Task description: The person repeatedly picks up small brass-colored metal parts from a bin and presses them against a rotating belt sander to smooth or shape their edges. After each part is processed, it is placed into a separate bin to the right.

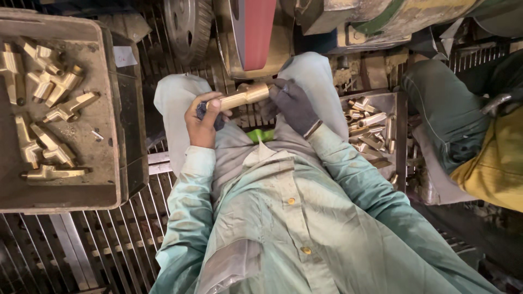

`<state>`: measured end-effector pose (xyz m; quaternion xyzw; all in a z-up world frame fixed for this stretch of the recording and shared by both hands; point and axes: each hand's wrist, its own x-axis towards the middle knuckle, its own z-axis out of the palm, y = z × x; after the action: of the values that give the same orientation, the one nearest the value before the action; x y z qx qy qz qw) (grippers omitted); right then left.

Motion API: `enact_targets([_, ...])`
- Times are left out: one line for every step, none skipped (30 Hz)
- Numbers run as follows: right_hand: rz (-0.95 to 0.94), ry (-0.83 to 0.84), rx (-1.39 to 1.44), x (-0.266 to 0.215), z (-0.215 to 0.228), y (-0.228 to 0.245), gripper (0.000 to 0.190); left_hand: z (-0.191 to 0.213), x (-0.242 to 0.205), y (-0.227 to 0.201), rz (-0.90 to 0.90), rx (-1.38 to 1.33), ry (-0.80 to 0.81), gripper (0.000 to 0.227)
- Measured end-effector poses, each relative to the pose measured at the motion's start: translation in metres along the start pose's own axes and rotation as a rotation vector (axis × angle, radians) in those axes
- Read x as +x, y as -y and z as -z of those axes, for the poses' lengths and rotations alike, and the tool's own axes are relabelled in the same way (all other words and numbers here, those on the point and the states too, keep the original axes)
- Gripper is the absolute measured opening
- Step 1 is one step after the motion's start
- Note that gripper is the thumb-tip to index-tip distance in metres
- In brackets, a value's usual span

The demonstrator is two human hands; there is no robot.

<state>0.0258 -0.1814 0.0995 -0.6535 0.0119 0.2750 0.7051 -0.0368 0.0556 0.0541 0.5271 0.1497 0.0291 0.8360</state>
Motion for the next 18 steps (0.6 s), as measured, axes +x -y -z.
enact_targets([0.015, 0.015, -0.007, 0.001, 0.0, 0.0, 0.035, 0.0, 0.0, -0.001, 0.004, -0.003, 0.006, 0.031])
enact_targets([0.03, 0.029, -0.013, 0.001, 0.001, 0.0, 0.032, 0.001, 0.001, -0.002, 0.008, -0.006, 0.012, 0.031])
enact_targets([0.043, 0.042, -0.019, 0.001, 0.001, 0.0, 0.03, 0.002, 0.001, -0.002, 0.014, -0.008, 0.019, 0.031])
enact_targets([0.035, 0.023, -0.05, 0.0, 0.001, 0.0, 0.028, 0.004, 0.001, -0.003, -0.003, 0.046, 0.036, 0.031])
enact_targets([0.026, 0.004, -0.082, -0.001, 0.002, 0.0, 0.028, 0.006, 0.0, -0.003, -0.019, 0.099, 0.054, 0.032])
enact_targets([0.017, -0.016, -0.114, -0.002, 0.003, 0.0, 0.027, 0.008, 0.0, -0.002, -0.035, 0.152, 0.071, 0.033])
enact_targets([-0.001, -0.025, -0.109, -0.002, 0.004, 0.0, 0.027, 0.01, 0.001, -0.001, -0.13, 0.205, 0.1, 0.033])
enact_targets([-0.019, -0.035, -0.104, -0.003, 0.005, 0.0, 0.028, 0.011, 0.002, 0.0, -0.224, 0.257, 0.13, 0.033])
enact_targets([-0.035, -0.04, -0.101, -0.002, 0.004, 0.0, 0.028, 0.012, 0.004, 0.001, -0.321, 0.311, 0.157, 0.033])
enact_targets([-0.028, -0.036, -0.094, -0.002, 0.004, 0.0, 0.028, 0.012, 0.005, 0.001, -0.27, 0.305, 0.148, 0.034])
enact_targets([-0.02, -0.032, -0.086, -0.002, 0.004, -0.001, 0.029, 0.013, 0.005, 0.002, -0.219, 0.3, 0.139, 0.034])
enact_targets([-0.012, -0.028, -0.078, -0.001, 0.005, -0.002, 0.03, 0.013, 0.006, 0.002, -0.169, 0.295, 0.131, 0.035])
enact_targets([0.02, -0.017, -0.115, -0.001, 0.005, -0.002, 0.029, 0.014, 0.007, 0.002, -0.104, 0.232, 0.119, 0.034])
enact_targets([0.051, -0.005, -0.151, 0.0, 0.006, -0.003, 0.029, 0.013, 0.008, 0.003, -0.04, 0.17, 0.107, 0.034])
enact_targets([0.082, 0.005, -0.189, 0.0, 0.007, -0.004, 0.029, 0.013, 0.009, 0.003, 0.025, 0.106, 0.098, 0.034])
enact_targets([0.119, 0.024, -0.21, 0.001, 0.009, -0.006, 0.028, 0.013, 0.01, 0.003, 0.04, 0.073, 0.087, 0.034])
enact_targets([0.156, 0.043, -0.23, 0.002, 0.01, -0.007, 0.029, 0.013, 0.011, 0.003, 0.057, 0.04, 0.076, 0.034])
enact_targets([0.193, 0.063, -0.25, 0.003, 0.011, -0.009, 0.031, 0.012, 0.013, 0.002, 0.073, 0.007, 0.065, 0.034])
